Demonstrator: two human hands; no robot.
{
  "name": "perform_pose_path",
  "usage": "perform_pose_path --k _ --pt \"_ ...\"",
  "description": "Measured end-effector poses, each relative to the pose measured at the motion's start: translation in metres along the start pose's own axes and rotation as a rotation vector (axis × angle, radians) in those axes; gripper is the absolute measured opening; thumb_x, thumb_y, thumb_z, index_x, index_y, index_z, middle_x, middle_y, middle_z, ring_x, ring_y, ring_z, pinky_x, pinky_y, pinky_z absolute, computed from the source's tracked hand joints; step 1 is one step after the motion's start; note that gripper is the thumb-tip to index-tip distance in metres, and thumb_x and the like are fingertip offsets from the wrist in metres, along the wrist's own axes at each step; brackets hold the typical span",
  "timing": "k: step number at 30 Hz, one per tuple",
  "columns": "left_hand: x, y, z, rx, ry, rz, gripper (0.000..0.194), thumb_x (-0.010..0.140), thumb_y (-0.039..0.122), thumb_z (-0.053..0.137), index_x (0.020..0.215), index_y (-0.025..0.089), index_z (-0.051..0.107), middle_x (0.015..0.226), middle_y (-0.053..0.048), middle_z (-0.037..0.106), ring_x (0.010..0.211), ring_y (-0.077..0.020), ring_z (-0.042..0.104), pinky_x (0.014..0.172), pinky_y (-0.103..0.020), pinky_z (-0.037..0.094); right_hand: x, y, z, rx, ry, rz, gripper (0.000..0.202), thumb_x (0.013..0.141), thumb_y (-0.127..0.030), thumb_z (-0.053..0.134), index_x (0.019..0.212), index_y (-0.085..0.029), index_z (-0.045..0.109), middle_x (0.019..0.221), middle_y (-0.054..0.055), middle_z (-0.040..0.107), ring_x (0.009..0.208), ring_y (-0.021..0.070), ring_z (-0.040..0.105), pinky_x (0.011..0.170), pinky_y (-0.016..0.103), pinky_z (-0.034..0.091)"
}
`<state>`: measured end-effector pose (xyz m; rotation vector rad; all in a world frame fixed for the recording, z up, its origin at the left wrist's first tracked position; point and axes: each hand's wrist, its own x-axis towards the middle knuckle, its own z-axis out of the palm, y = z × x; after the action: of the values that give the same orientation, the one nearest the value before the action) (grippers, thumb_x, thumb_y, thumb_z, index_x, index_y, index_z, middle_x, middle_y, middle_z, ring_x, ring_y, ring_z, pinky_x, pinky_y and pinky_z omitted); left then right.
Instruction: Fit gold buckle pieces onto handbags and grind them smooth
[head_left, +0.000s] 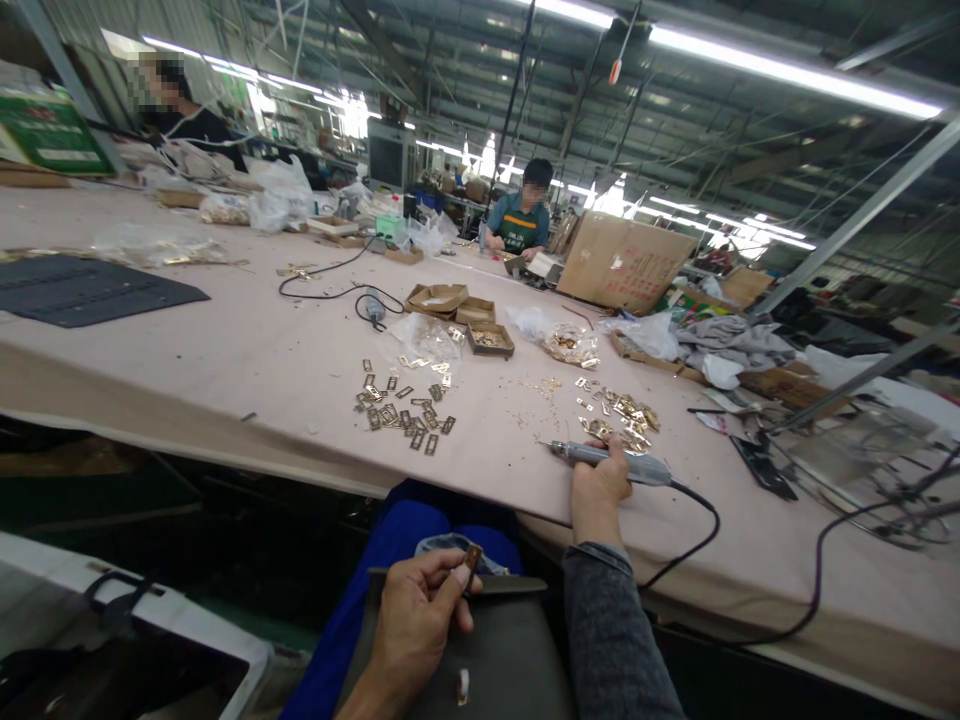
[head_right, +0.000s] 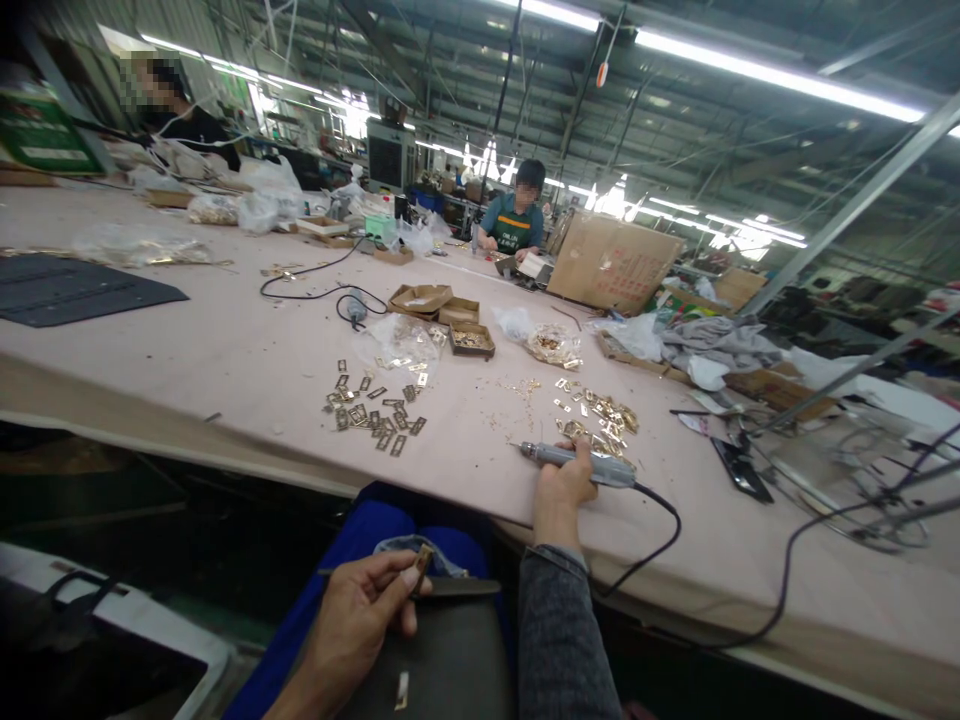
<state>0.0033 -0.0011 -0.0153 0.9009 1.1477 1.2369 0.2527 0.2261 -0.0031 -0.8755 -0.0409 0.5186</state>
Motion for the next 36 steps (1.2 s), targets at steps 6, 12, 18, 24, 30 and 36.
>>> perform_pose_path --k 6,12,18,24,30,36 --pt "0.001 0.000 0.001 0.005 0.004 -0.004 0.039 0.082 0.047 0.076 0.093 0.010 0.076 0.080 -0.013 0.075 0.045 -0.0140 0.061 0.048 -0.022 0.044 -0.001 0.003 0.000 0.030 0.005 0.010 0.045 0.068 -0.020 0.079 0.087 -0.026 0.039 0.080 -0.006 0.065 0.058 0.0125 0.064 0.043 0.025 0.056" --pt "0.000 0.000 0.001 0.029 0.002 0.015 0.037 0.084 0.046 0.075 0.093 0.010 0.076 0.081 -0.012 0.075 0.045 -0.0130 0.061 0.048 -0.021 0.042 -0.005 0.002 0.001 0.080 0.001 0.019 0.044 0.068 -0.015 0.080 0.086 -0.025 0.041 0.081 -0.005 0.066 0.060 0.0123 0.063 0.046 0.025 0.058" --pt "-0.001 0.001 0.001 0.022 0.014 0.016 0.038 0.082 0.046 0.076 0.092 0.010 0.076 0.080 -0.013 0.075 0.045 -0.0136 0.062 0.048 -0.021 0.043 -0.002 -0.006 -0.008 0.102 -0.037 0.052 0.034 0.072 -0.014 0.079 0.086 -0.022 0.048 0.081 -0.004 0.064 0.060 0.0111 0.060 0.050 0.025 0.059" --pt "-0.001 -0.001 0.002 0.000 0.005 0.019 0.040 0.081 0.047 0.077 0.092 0.009 0.076 0.080 -0.014 0.075 0.045 -0.0138 0.061 0.047 -0.021 0.042 0.003 -0.012 -0.019 0.093 -0.069 0.043 0.032 0.075 -0.018 0.078 0.083 -0.022 0.047 0.076 -0.006 0.060 0.058 0.0112 0.059 0.055 0.027 0.061" --pt "0.000 -0.001 0.002 0.006 0.011 0.010 0.041 0.081 0.048 0.076 0.092 0.008 0.075 0.080 -0.014 0.075 0.045 -0.0138 0.061 0.047 -0.021 0.042 0.004 -0.012 -0.018 0.111 -0.069 0.044 0.032 0.077 -0.024 0.079 0.083 -0.021 0.048 0.076 -0.005 0.060 0.058 0.0104 0.058 0.054 0.026 0.060" --pt "0.000 -0.001 0.000 0.007 -0.005 0.013 0.042 0.082 0.049 0.075 0.093 0.008 0.074 0.081 -0.014 0.075 0.046 -0.0137 0.061 0.048 -0.021 0.043 0.004 -0.013 -0.019 0.107 -0.094 0.040 0.033 0.076 -0.023 0.079 0.085 -0.022 0.048 0.080 -0.005 0.061 0.058 0.0108 0.058 0.054 0.028 0.060"
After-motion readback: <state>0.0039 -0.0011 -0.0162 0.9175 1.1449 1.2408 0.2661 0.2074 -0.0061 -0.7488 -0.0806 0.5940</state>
